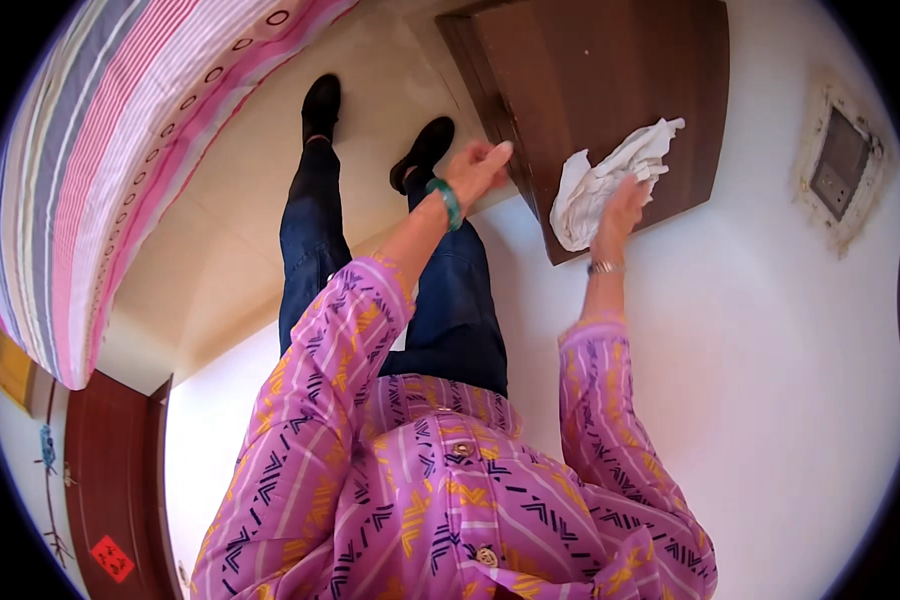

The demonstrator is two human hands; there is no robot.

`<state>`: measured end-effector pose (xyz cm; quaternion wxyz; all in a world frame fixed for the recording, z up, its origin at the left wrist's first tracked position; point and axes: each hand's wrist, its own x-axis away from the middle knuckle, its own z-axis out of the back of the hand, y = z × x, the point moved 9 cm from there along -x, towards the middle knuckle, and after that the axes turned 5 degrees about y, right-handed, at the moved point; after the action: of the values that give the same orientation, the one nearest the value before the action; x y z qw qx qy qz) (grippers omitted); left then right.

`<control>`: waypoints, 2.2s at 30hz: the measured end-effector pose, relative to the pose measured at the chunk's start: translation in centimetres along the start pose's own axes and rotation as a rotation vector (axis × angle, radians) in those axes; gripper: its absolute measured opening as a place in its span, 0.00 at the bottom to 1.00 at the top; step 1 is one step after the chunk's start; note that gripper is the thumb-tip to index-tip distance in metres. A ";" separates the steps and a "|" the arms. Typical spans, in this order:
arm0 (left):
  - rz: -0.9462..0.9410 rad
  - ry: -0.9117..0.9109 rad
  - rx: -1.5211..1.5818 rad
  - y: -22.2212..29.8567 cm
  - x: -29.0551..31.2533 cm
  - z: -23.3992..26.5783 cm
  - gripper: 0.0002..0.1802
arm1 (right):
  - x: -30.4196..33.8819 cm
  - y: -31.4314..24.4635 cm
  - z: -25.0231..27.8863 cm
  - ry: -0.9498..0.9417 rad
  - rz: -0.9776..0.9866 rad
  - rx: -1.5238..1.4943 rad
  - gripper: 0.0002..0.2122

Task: The person wipes a small side table and the headboard of a bed with a white cloth, then rinses the cloth in a bucket of water and wipes a wooden coat rack.

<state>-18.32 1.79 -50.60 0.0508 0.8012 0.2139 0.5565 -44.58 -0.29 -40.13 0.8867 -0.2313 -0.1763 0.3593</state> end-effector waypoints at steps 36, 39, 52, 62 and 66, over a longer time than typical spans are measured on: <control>-0.194 -0.530 0.726 15.0 21.1 4.5 0.35 | 17.2 -25.7 -2.8 -1.108 -0.504 -1.413 0.28; -0.232 -0.531 0.704 16.2 21.7 5.2 0.36 | 15.7 -24.3 -3.1 -1.025 -0.435 -1.314 0.29; -0.583 -0.410 -0.012 16.8 24.9 -1.4 0.43 | 18.3 -30.4 2.4 -0.915 -0.079 -0.671 0.28; -0.293 -0.680 0.565 16.4 24.6 -2.9 0.31 | 14.5 -28.0 7.9 -0.721 0.214 -0.775 0.17; -0.273 -0.702 0.575 16.6 25.0 -4.0 0.31 | 13.2 -25.7 8.8 -0.672 0.090 -0.853 0.17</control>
<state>-10.00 -3.90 -22.02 -0.0315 0.8870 0.4326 0.1586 -25.54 -4.63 -17.10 0.5928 -0.4502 -0.5701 0.3476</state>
